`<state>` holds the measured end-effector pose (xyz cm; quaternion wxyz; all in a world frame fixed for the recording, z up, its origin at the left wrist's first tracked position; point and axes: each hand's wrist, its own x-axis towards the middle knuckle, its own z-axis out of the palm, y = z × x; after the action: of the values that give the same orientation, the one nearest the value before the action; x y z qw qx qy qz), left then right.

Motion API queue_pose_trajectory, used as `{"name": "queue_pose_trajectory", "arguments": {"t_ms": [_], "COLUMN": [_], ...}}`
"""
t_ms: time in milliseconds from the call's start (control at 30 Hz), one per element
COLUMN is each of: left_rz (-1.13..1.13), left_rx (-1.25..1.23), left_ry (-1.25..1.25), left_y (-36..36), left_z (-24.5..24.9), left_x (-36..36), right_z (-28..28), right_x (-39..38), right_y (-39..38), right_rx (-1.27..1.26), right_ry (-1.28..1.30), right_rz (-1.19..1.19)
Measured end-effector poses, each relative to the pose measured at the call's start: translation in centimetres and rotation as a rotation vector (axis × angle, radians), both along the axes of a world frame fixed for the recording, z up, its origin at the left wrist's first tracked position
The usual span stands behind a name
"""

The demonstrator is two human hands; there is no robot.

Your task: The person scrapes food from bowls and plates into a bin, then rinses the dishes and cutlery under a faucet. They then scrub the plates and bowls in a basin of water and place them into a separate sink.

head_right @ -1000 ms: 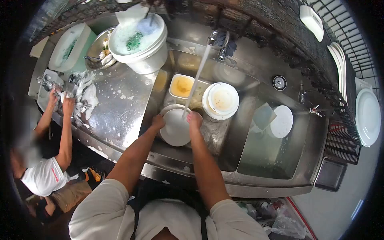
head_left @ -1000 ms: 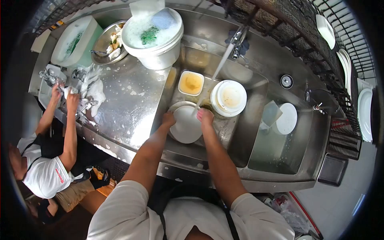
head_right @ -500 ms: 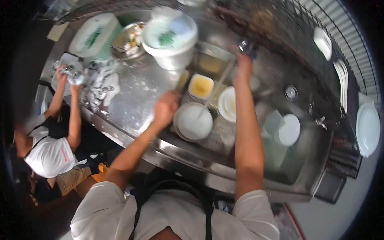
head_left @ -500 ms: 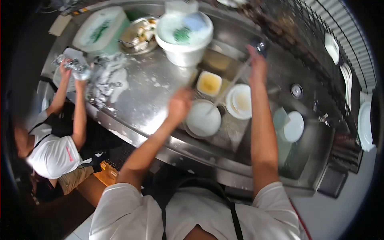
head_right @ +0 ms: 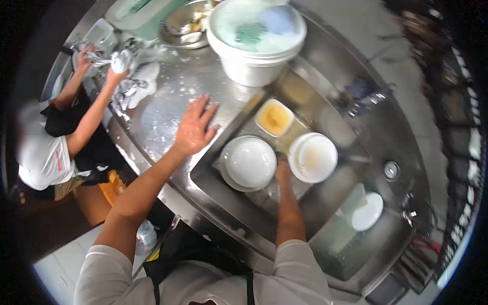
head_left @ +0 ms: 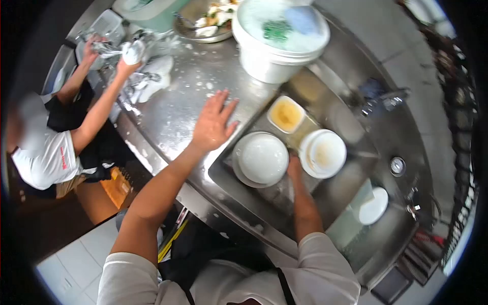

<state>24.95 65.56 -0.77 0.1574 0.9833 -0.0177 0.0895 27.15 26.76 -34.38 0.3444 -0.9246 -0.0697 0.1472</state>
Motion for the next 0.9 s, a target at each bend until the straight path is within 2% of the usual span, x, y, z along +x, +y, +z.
{"name": "queue_pose_trajectory", "arguments": {"t_ms": [33, 133, 267, 400, 500, 600, 700, 833, 900], "left_rz": [-0.003, 0.000, -0.005, 0.000, -0.014, -0.016, -0.010, -0.005, -0.003], "left_rx": [-0.005, -0.008, -0.003, 0.014, 0.012, -0.018, -0.005, -0.009, -0.011], "left_ry": [0.006, -0.008, 0.000, 0.029, 0.021, 0.008, 0.017, 0.026, 0.029], "left_y": [-0.1, -0.3, -0.2, -0.3, -0.1, 0.0, 0.1, 0.0, -0.2], "left_z": [0.3, 0.0, 0.5, 0.8, 0.9, 0.8, 0.5, 0.6, 0.7], "left_x": [0.0, -0.1, 0.2, 0.3, 0.3, 0.3, 0.3, 0.3, 0.4], "right_z": [-1.2, -0.8, -2.4, -3.5, -0.5, 0.1, -2.3, 0.8, 0.9], "right_x": [0.4, 0.4, 0.1, 0.3, 0.5, 0.9, 1.2, 1.0, 1.0], "right_y": [-0.1, -0.6, 0.0, -0.4, 0.1, 0.6, 0.4, 1.2, 1.3], "right_rx": [0.115, -0.220, -0.321, -0.284, -0.221, -0.438, -0.446, -0.301, -0.321], "right_ry": [-0.023, -0.023, -0.038, -0.325, -0.181, -0.034, -0.201, -0.168, -0.121], "right_rz": [-0.008, 0.396, 0.303, 0.408, 0.409, 0.437, 0.456, 0.403, 0.348]}}
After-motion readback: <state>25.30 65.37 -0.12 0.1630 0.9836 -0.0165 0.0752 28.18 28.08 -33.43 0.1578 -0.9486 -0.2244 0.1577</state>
